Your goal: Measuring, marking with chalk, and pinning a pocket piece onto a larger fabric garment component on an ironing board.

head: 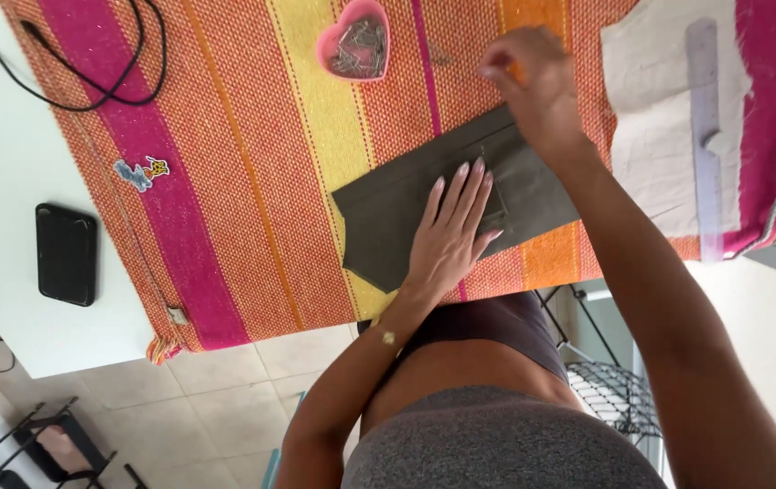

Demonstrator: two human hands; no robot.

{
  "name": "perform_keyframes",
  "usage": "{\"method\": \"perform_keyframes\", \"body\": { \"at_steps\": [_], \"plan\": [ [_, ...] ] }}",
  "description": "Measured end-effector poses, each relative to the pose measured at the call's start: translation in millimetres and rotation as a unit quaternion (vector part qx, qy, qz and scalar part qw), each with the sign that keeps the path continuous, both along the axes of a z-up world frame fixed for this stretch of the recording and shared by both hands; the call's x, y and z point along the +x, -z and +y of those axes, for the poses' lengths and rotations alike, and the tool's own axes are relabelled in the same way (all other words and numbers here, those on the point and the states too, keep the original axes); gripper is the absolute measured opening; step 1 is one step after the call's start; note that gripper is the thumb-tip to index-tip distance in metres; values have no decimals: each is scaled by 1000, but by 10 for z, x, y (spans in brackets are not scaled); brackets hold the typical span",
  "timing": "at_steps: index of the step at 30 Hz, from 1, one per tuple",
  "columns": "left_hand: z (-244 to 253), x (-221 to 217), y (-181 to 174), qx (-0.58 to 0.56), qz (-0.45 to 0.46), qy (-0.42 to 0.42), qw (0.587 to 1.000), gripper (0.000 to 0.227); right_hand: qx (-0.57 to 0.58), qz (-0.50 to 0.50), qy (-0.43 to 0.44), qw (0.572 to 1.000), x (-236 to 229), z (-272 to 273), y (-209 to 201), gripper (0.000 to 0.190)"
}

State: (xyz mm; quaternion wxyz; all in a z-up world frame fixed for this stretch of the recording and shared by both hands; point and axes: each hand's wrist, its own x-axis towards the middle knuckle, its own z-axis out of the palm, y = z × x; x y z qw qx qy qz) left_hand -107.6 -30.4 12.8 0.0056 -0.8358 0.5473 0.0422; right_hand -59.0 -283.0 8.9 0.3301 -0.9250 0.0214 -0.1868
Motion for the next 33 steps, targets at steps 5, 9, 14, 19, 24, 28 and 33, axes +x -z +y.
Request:
{"method": "perform_keyframes", "body": {
  "at_steps": [5, 9, 14, 19, 24, 28, 33],
  "plan": [
    [-51, 37, -6, 44, 31, 10, 999, 90, 32, 5, 94, 995, -234, 18, -29, 30],
    [23, 82, 114, -229, 426, -75, 872, 86, 126, -1, 159, 979, -301, 78, -155, 14],
    [290, 962, -19, -358, 469, -191, 784, 44, 111, -10, 197, 974, -484, -49, 2, 13],
    [82, 1346, -155, -263, 455, -136, 840, 18, -48, -11, 156, 987, -682, -140, 179, 19],
    [-270, 1572, 76, -13, 448, -129, 885, 45, 94, 19, 240, 966, -944, 718, -243, 10],
    [-420, 1636, 147, -4, 473, -30, 881, 47, 308, 73, 299, 901, -1148, 1350, -263, 8],
    [-504, 1703, 431, 22, 499, -31, 865, 65, 350, 135, 333, 865, -1194, 1535, 37, 9]
  ]
}}
